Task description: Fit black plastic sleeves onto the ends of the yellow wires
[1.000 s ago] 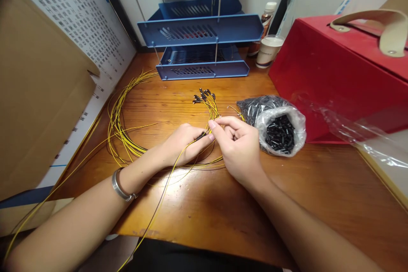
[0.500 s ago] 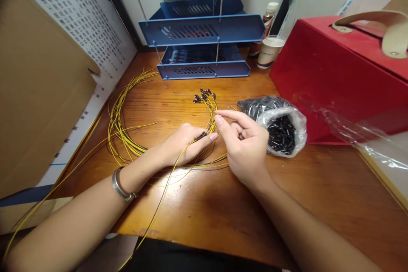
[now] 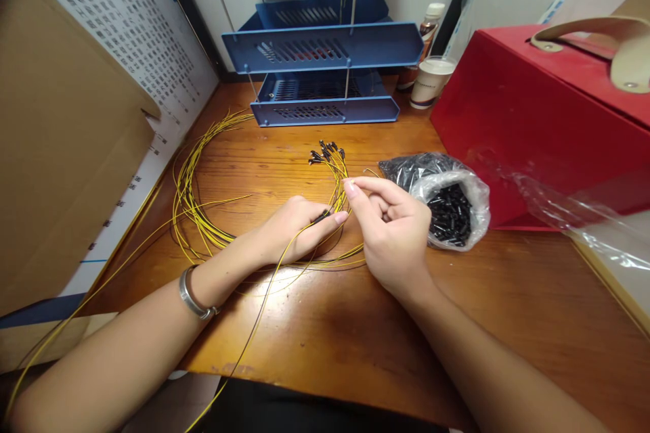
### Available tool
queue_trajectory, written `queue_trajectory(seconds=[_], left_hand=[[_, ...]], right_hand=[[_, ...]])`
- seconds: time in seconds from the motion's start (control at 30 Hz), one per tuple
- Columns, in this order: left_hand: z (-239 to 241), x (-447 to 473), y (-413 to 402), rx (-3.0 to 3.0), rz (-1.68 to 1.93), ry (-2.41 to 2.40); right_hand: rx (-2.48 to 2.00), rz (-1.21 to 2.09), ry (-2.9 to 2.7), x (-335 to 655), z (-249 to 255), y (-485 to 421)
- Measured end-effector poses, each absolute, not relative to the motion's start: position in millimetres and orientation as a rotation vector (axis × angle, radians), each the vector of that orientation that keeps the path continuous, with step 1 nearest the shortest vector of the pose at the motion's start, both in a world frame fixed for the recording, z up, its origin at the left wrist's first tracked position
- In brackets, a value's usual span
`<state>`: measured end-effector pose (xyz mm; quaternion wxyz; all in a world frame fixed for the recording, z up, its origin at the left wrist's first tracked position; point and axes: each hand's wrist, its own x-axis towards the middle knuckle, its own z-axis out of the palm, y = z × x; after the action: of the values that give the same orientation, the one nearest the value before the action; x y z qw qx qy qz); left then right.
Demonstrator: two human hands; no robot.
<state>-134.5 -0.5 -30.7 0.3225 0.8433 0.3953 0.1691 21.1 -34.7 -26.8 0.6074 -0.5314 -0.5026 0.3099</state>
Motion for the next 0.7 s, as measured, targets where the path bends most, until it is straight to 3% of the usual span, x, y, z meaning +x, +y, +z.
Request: queue_trajectory(seconds=[0.7], left_hand=[[-31.8, -135.0, -1.0, 2.253, 0.459, 1.029]], right_hand=[[-1.204, 0.812, -1.103, 22.2, -28.1, -34.7]])
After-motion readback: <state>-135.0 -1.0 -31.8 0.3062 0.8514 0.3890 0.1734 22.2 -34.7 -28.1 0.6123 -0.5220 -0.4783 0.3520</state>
